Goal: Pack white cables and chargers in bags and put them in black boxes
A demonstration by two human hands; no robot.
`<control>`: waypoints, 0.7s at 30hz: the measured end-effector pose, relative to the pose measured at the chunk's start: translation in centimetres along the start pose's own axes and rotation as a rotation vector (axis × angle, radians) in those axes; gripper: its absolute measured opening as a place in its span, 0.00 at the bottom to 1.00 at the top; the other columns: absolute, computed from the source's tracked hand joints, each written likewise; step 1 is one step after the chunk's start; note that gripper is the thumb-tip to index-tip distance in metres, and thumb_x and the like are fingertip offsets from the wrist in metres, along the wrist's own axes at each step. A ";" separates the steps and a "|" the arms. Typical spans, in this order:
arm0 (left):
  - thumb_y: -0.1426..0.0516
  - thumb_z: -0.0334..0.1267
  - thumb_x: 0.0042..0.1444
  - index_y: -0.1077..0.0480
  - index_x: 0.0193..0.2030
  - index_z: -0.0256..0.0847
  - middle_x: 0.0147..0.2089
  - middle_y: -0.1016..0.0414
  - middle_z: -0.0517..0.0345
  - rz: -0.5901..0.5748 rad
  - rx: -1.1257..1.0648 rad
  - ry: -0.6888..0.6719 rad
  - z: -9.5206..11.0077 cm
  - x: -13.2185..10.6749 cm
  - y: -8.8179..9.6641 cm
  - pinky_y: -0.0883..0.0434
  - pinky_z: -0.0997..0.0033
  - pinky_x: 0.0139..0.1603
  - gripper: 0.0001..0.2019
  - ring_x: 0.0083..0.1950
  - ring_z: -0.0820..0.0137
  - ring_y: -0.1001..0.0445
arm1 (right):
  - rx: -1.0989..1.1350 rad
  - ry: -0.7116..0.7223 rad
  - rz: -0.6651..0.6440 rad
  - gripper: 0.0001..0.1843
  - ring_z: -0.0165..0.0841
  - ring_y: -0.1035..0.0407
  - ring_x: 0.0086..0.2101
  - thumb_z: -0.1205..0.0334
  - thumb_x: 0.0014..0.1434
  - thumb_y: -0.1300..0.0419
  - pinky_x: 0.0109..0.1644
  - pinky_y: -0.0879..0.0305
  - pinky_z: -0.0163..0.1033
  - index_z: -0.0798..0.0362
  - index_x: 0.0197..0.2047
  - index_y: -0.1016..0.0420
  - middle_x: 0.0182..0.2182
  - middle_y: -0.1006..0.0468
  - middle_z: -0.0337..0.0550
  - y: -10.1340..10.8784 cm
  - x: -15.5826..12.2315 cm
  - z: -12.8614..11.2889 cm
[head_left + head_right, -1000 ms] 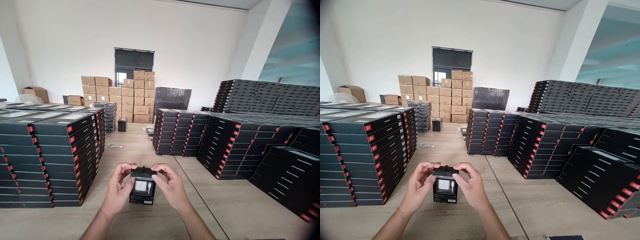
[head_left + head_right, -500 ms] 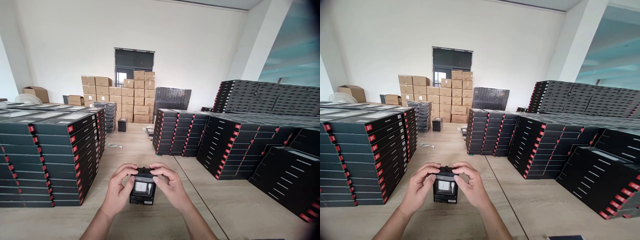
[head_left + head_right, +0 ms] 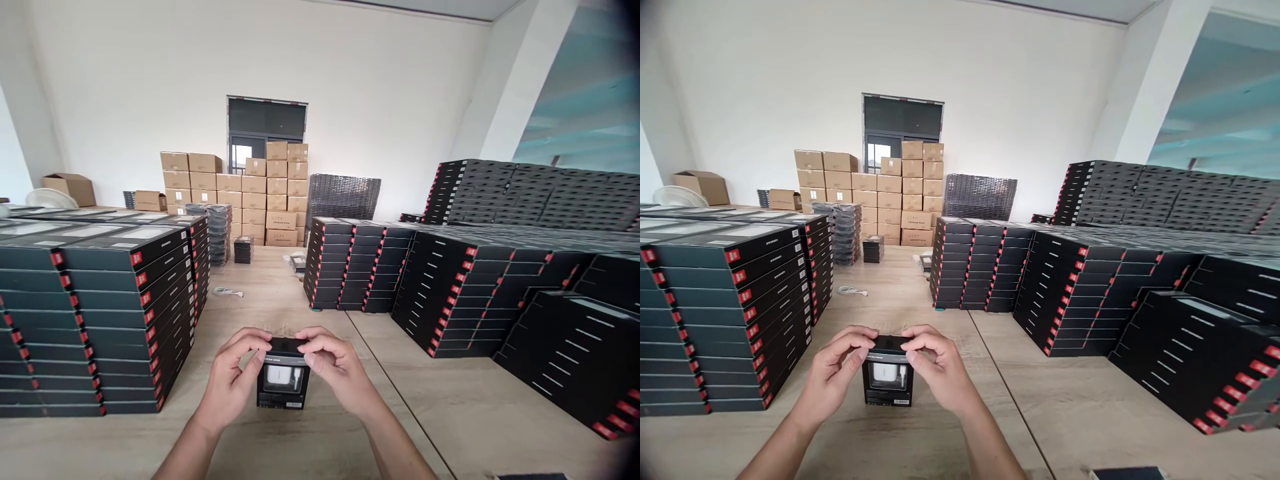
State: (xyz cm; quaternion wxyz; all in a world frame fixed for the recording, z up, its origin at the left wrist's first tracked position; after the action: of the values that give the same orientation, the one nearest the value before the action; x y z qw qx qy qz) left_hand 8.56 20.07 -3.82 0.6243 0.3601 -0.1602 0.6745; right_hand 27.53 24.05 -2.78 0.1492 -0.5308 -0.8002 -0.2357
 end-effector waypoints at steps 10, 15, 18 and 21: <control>0.47 0.36 0.60 0.31 0.54 0.46 0.63 0.34 0.48 0.045 0.195 0.021 -0.7 -0.5 -1.1 0.37 0.52 0.65 0.16 0.64 0.59 0.35 | -0.022 0.006 0.157 0.10 0.44 0.27 0.48 0.53 0.55 0.34 0.53 0.31 0.48 0.48 0.37 0.18 0.47 0.21 0.50 0.1 0.2 1.5; 0.33 0.41 0.41 0.64 0.73 0.42 0.71 0.52 0.34 0.216 0.549 0.295 -0.9 -3.2 -2.9 0.41 0.35 0.62 0.58 0.69 0.37 0.47 | 0.112 -0.054 0.376 0.15 0.45 0.24 0.43 0.48 0.52 0.32 0.50 0.27 0.49 0.49 0.38 0.19 0.41 0.18 0.50 -0.8 -0.4 1.5; 0.33 0.36 0.40 0.69 0.74 0.44 0.67 0.45 0.34 0.314 0.789 0.316 0.0 -7.8 -0.8 0.40 0.34 0.59 0.60 0.66 0.33 0.44 | 0.118 -0.061 0.222 0.16 0.46 0.23 0.41 0.46 0.53 0.33 0.46 0.25 0.47 0.48 0.38 0.19 0.40 0.17 0.50 -4.0 -0.9 0.9; 0.40 0.32 0.51 0.61 0.73 0.51 0.62 0.36 0.39 0.355 1.045 0.288 0.9 -13.9 4.8 0.31 0.46 0.52 0.47 0.60 0.44 0.33 | -0.047 0.078 0.062 0.16 0.46 0.24 0.46 0.45 0.57 0.39 0.44 0.23 0.42 0.47 0.40 0.18 0.45 0.19 0.51 -5.9 -1.0 1.4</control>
State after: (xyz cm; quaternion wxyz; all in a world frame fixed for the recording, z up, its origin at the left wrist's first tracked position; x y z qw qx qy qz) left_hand 3.65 8.57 -11.56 0.2559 0.4933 0.2235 0.8008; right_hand 22.48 22.06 -5.76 0.1750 -0.5493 -0.7712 -0.2700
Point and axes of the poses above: each hand's wrist, its own x-axis towards the middle knuckle, its own y-axis out of the back of the hand, z = x × y, the point moved 7 cm from there along x, towards the middle knuckle
